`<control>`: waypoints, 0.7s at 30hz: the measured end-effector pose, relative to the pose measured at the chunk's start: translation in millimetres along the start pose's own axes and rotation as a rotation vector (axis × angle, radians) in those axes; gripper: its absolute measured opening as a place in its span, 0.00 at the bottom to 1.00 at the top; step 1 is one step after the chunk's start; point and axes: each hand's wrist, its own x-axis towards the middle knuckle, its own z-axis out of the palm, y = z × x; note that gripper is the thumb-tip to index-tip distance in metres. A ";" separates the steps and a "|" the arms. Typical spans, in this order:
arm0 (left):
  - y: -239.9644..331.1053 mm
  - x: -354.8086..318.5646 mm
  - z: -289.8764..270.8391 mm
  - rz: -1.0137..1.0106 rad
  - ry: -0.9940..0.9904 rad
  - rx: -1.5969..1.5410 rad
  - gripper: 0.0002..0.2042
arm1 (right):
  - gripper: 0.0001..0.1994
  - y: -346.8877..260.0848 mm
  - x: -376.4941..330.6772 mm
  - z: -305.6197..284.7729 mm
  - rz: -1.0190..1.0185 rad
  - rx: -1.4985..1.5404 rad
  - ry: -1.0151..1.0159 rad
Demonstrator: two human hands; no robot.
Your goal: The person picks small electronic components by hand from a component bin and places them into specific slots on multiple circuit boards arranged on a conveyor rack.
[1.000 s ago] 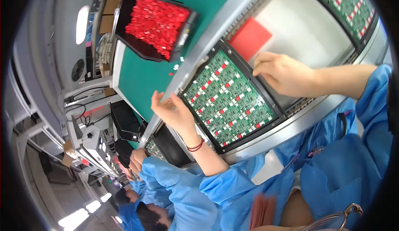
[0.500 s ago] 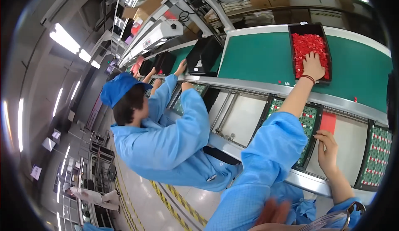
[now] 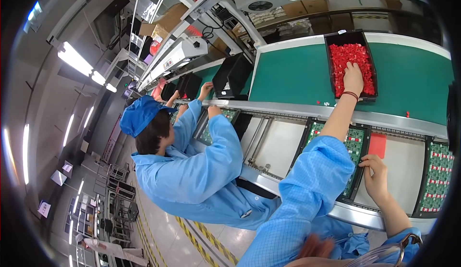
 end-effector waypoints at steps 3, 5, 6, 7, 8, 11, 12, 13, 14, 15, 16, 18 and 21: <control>-14.1 9.2 -2.8 0.001 0.001 -0.091 0.11 | 0.08 3.4 1.5 3.3 -0.016 0.002 -0.024; -21.4 16.9 -9.2 0.000 0.067 -0.149 0.12 | 0.08 5.1 3.2 5.8 -0.032 -0.015 -0.025; -20.8 18.3 -10.8 -0.016 0.094 -0.227 0.10 | 0.08 4.9 3.0 7.3 -0.021 -0.013 -0.013; -19.4 18.6 -12.0 -0.029 0.123 -0.304 0.09 | 0.08 7.0 2.1 5.5 -0.020 -0.026 -0.011; -19.2 22.0 -12.2 -0.041 0.170 -0.424 0.07 | 0.08 5.7 2.5 5.3 -0.034 -0.036 -0.012; -15.8 21.1 -6.3 -0.307 0.130 -1.001 0.09 | 0.07 7.0 2.6 7.6 -0.018 -0.023 -0.002; -8.1 21.2 -10.7 -0.526 -0.012 -1.290 0.09 | 0.07 11.8 1.5 7.2 -0.002 -0.016 0.016; -10.1 23.5 -6.9 -0.582 -0.107 -1.704 0.09 | 0.07 14.7 0.4 7.1 0.016 -0.011 0.038; -11.3 23.2 -4.9 -0.589 -0.098 -1.707 0.09 | 0.07 16.8 -0.9 6.4 0.033 -0.006 0.027; -11.4 23.3 -1.7 -0.838 -0.089 -1.995 0.08 | 0.07 18.2 -2.1 5.6 0.036 -0.008 0.020; -10.0 23.7 2.6 -1.102 -0.077 -2.272 0.08 | 0.07 19.4 -3.5 4.7 0.062 0.007 0.021; -52.3 35.1 21.5 -1.019 -0.034 -2.342 0.08 | 0.07 11.6 2.1 5.6 0.018 0.015 -0.029; -46.4 31.0 26.3 -0.925 -0.308 -2.319 0.07 | 0.06 16.6 0.3 4.4 -0.020 -0.030 0.010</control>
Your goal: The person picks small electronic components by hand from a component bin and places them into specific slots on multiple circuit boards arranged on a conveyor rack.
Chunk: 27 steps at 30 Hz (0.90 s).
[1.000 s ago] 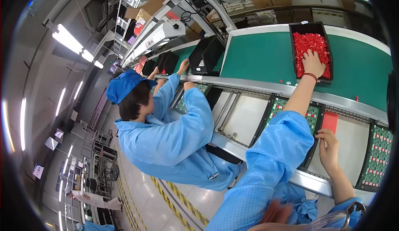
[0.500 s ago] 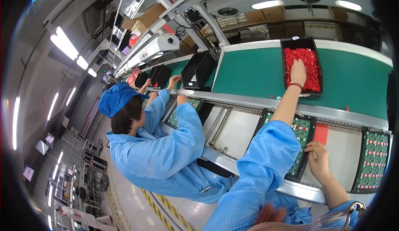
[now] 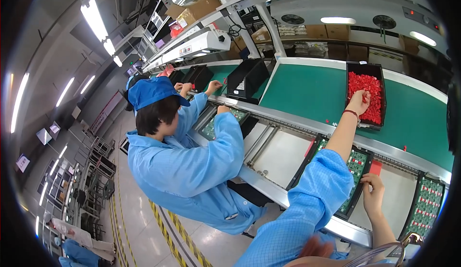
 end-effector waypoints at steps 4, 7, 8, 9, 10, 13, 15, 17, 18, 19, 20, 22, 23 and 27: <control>2.5 -21.9 13.9 -0.096 -0.014 0.230 0.07 | 0.05 10.8 2.3 -1.0 0.184 0.109 0.054; 16.1 -58.7 20.7 -0.185 -0.025 0.321 0.09 | 0.07 13.6 5.7 -0.4 0.254 0.150 0.016; 14.0 -75.9 18.5 -0.219 -0.098 0.340 0.11 | 0.08 14.3 5.9 -1.2 0.275 0.192 0.025; 12.4 -93.9 16.7 -0.270 -0.067 0.336 0.12 | 0.08 14.9 5.6 -1.6 0.280 0.196 0.027; 14.4 -115.6 12.8 -0.311 -0.036 0.328 0.13 | 0.09 14.7 5.8 -2.9 0.296 0.209 0.025; 30.4 -174.2 -22.8 -0.328 -0.086 0.304 0.15 | 0.07 10.8 10.3 -4.3 0.324 0.226 -0.001; 37.3 -192.9 -54.4 -0.288 -0.093 0.261 0.15 | 0.04 17.8 6.1 -1.6 0.297 0.150 0.013; 43.0 -210.0 -68.8 -0.206 0.007 0.221 0.10 | 0.03 12.5 4.8 -1.9 0.297 0.128 0.021; 47.9 -215.5 -75.9 -0.174 0.017 0.188 0.08 | 0.02 17.2 3.5 -2.8 0.228 0.047 0.015; 51.3 -218.5 -80.7 -0.119 0.016 0.164 0.05 | 0.03 19.0 3.7 -3.5 0.160 -0.033 0.010; 54.0 -221.0 -81.0 -0.112 0.019 0.155 0.05 | 0.03 17.2 4.0 -3.1 0.198 -0.012 0.003; 55.7 -223.1 -78.8 -0.051 0.094 0.149 0.05 | 0.03 19.3 6.7 -5.4 0.190 -0.054 0.009; 54.6 -227.6 -80.5 -0.050 0.009 0.159 0.05 | 0.02 22.1 5.7 -6.9 0.188 -0.095 0.023; 33.1 -234.5 -75.2 0.005 -0.078 0.301 0.04 | 0.03 33.3 2.3 -11.6 0.157 -0.141 0.021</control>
